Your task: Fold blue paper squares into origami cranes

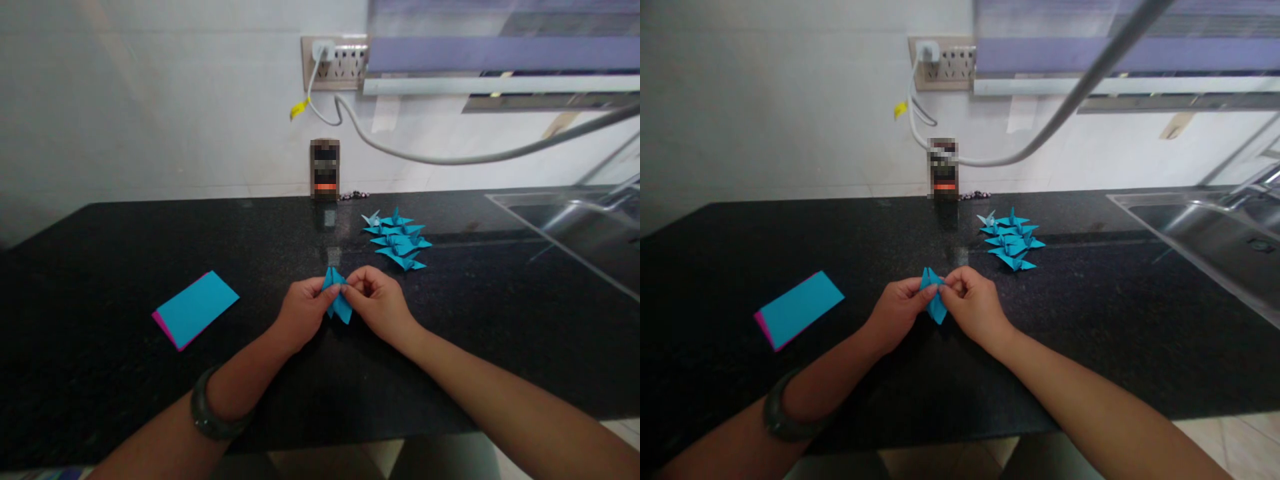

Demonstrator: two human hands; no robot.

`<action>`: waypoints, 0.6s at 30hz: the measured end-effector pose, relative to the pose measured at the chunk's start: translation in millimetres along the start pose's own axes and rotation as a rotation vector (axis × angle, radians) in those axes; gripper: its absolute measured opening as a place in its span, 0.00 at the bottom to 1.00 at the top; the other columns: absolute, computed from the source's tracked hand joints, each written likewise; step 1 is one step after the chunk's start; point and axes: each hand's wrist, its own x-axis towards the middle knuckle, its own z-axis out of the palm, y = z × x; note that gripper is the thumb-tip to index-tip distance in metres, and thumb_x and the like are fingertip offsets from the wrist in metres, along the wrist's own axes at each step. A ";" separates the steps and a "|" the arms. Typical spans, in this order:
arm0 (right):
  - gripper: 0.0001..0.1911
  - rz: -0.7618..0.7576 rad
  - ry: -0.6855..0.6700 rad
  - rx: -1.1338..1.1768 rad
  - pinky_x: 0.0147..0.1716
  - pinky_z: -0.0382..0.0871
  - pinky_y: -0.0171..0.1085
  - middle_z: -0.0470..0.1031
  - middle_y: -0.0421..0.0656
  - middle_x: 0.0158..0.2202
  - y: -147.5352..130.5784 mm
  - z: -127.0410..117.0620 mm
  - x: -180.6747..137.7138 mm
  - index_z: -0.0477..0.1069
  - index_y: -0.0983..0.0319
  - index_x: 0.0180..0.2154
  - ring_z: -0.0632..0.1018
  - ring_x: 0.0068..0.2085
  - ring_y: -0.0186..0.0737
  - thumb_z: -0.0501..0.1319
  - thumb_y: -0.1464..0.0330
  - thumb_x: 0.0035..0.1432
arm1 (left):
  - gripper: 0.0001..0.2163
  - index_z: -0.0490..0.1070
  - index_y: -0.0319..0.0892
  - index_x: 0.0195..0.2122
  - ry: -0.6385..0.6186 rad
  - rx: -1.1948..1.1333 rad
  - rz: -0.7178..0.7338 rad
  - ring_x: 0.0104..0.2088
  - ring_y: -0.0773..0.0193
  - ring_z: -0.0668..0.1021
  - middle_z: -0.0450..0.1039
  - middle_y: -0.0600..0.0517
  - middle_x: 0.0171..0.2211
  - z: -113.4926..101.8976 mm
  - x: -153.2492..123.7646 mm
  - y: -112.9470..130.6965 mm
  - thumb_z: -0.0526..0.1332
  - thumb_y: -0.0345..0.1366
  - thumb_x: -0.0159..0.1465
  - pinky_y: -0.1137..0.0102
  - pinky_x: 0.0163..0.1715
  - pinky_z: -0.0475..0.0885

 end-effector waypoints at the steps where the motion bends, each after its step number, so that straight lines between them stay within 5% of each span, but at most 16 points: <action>1: 0.07 -0.023 -0.006 0.011 0.18 0.58 0.29 0.61 0.33 0.17 0.1 0.7 -1.0 0.65 0.61 0.28 0.63 0.19 0.28 0.61 0.65 0.49 | 0.11 0.73 0.37 0.28 0.011 0.029 0.002 0.24 0.68 0.69 0.71 0.54 0.23 0.0 0.0 -0.4 0.61 0.42 0.56 0.73 0.27 0.64; 6: 0.10 0.006 -0.159 0.233 0.19 0.61 0.29 0.64 0.34 0.19 -5.6 1.4 -1.8 0.66 0.62 0.33 0.66 0.20 0.28 0.59 0.62 0.53 | 0.13 0.71 0.37 0.25 -0.005 0.031 0.016 0.23 0.69 0.69 0.69 0.54 0.21 -0.1 -0.2 0.4 0.58 0.42 0.59 0.73 0.27 0.64; 10: 0.14 0.123 -0.144 0.404 0.18 0.64 0.29 0.66 0.32 0.19 -7.1 0.4 3.4 0.65 0.62 0.34 0.67 0.18 0.26 0.63 0.62 0.47 | 0.12 0.73 0.38 0.31 -0.015 -0.105 -0.025 0.25 0.67 0.73 0.72 0.53 0.24 0.4 0.8 -0.3 0.59 0.43 0.58 0.68 0.33 0.69; 18: 0.17 0.242 -0.213 0.389 0.18 0.65 0.28 0.67 0.34 0.19 -6.4 1.8 3.0 0.64 0.63 0.28 0.69 0.19 0.27 0.64 0.57 0.47 | 0.14 0.74 0.39 0.40 0.048 -0.176 -0.010 0.34 0.60 0.76 0.76 0.49 0.31 1.3 0.8 0.2 0.60 0.42 0.58 0.64 0.38 0.70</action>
